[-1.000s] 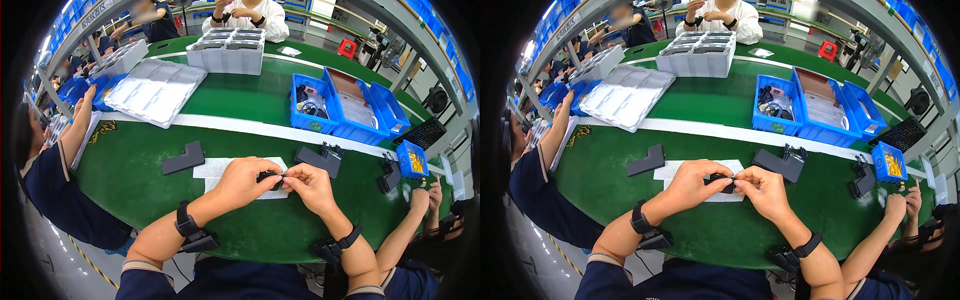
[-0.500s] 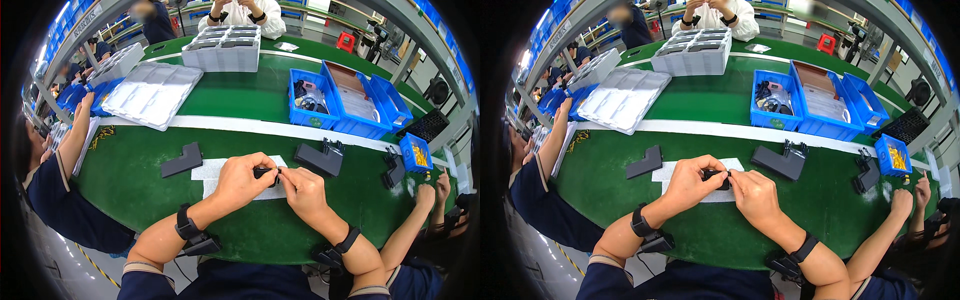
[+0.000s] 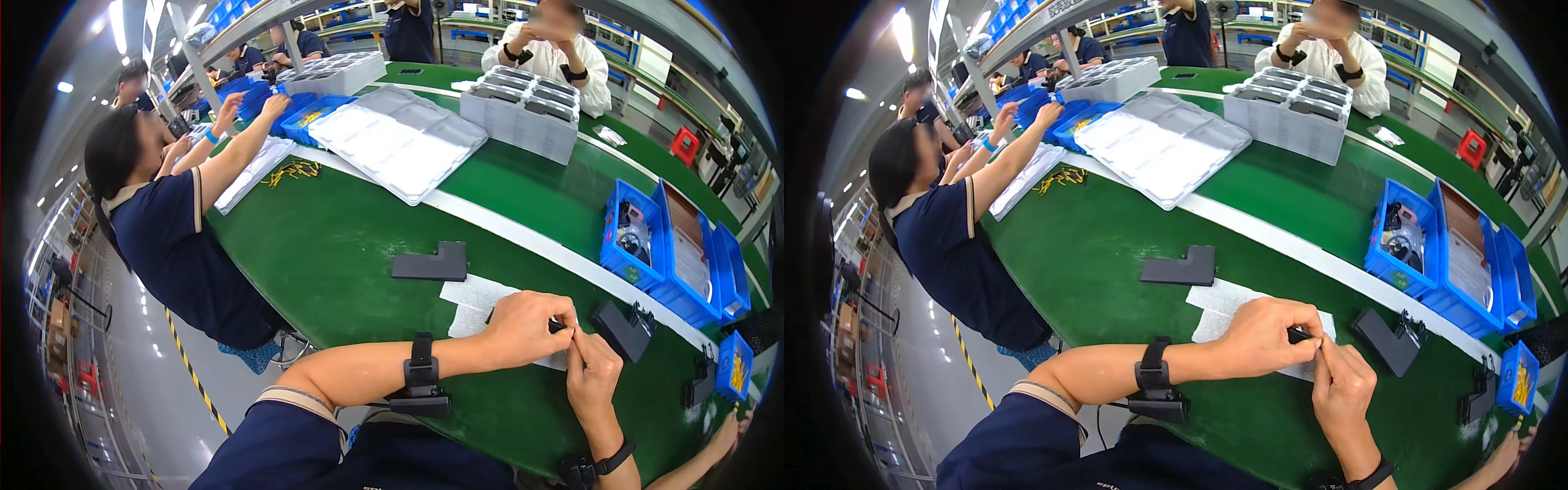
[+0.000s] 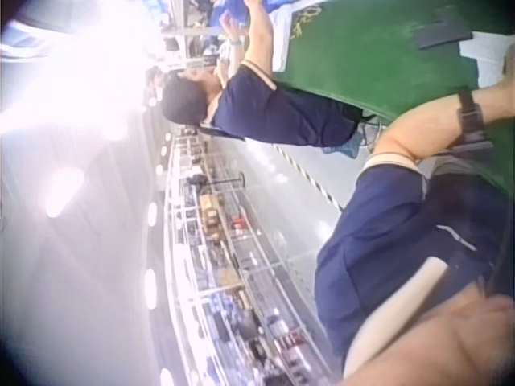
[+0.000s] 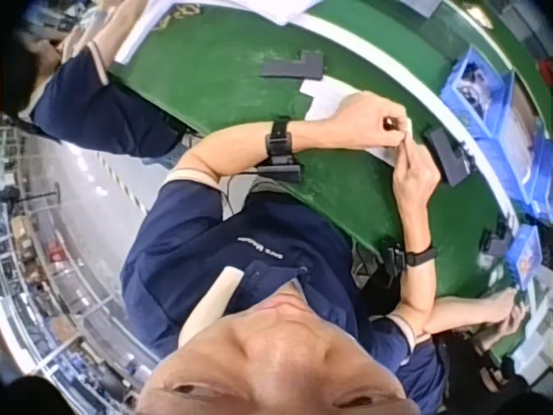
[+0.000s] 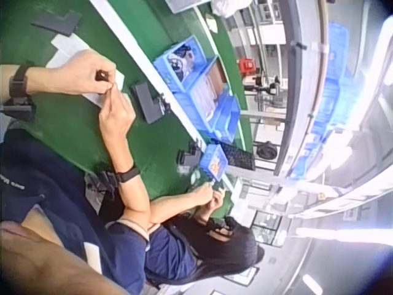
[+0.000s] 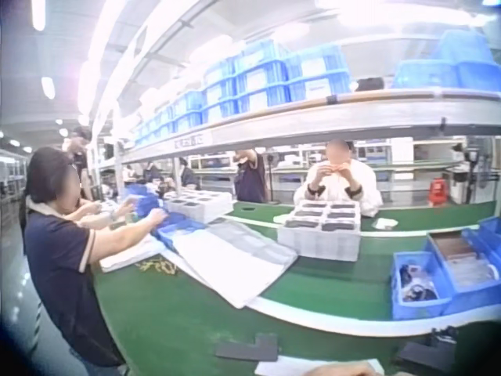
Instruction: Assemble small plastic components on a factory assembly line.
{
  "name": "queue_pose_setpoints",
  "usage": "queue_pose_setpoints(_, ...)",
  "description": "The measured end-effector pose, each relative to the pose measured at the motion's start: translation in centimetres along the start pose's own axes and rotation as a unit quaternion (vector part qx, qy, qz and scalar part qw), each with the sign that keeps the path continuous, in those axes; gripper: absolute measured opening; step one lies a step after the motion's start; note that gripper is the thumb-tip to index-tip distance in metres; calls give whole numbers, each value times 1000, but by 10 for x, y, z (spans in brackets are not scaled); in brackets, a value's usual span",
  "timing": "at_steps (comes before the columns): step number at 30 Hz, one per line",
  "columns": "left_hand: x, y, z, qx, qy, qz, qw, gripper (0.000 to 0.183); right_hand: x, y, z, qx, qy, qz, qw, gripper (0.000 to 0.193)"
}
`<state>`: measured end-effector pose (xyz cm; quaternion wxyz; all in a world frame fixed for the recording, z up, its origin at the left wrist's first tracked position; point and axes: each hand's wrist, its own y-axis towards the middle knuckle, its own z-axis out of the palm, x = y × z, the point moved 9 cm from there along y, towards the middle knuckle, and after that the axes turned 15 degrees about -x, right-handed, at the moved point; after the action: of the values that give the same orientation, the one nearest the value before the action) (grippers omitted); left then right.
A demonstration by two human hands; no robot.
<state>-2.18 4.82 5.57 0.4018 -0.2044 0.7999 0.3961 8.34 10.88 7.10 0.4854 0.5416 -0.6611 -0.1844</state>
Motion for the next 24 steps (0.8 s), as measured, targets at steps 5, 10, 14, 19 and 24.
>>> queue_pose_setpoints(5,6,-1,1,23,-27,9,999,15,-21,-2,7,16,65,123,990,14)
queue_pose_setpoints(10,-9,3,-23,-9,18,131,991,26,-38,-3,1,17,59,172,983,13)
queue_pose_setpoints(14,21,2,-12,71,-52,-44,995,17,-54,-12,5,30,105,253,961,11)
queue_pose_setpoints(19,17,-4,-7,38,-89,-44,994,15,-49,-10,9,35,155,322,933,10)
queue_pose_setpoints(24,18,-5,-8,17,-117,-29,993,13,-36,1,13,80,118,292,946,9)
